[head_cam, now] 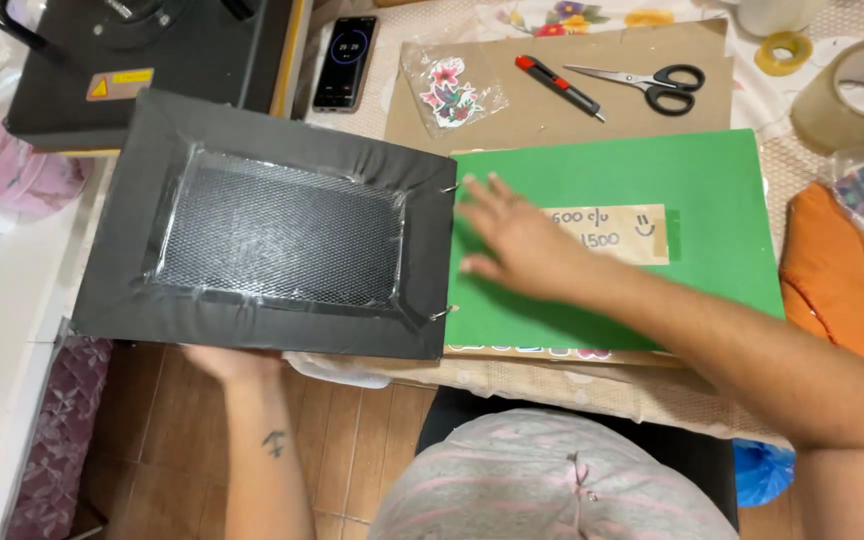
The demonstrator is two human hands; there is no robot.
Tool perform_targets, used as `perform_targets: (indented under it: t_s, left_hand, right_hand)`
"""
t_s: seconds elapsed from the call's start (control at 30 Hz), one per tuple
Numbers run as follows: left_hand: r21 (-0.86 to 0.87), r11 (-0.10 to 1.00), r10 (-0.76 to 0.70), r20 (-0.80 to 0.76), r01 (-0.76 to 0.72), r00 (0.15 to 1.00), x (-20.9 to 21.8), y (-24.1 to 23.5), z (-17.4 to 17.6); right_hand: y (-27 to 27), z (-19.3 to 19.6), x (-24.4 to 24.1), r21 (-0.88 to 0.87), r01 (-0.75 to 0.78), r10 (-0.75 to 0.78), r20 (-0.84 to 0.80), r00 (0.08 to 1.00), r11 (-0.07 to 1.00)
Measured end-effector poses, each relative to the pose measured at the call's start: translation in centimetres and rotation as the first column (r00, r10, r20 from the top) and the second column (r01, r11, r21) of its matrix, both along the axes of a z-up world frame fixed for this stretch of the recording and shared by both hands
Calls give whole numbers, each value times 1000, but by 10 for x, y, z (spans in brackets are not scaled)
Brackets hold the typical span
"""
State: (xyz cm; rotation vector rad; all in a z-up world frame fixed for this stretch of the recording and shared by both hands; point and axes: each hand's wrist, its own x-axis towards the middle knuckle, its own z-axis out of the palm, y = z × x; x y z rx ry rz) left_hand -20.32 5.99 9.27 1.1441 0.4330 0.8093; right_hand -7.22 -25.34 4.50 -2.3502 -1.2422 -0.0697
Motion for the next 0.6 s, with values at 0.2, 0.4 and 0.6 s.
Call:
perform_targets:
  t_s: [0.2,0.4,0.6]
  left_hand:
    - [145,985,-124,247,90,961,-34,29,6]
    - [169,932,305,109,-320,946,-56,31,-9]
    - [200,856,453,150,-476,879,-71,38,-37]
  right_hand:
    - [12,-45,80,76,105,-112,100,989,992]
    - [48,-38,75,-40,94,-86,170,982,995]
    - [47,-51,74,-187,53,73,608,790,981]
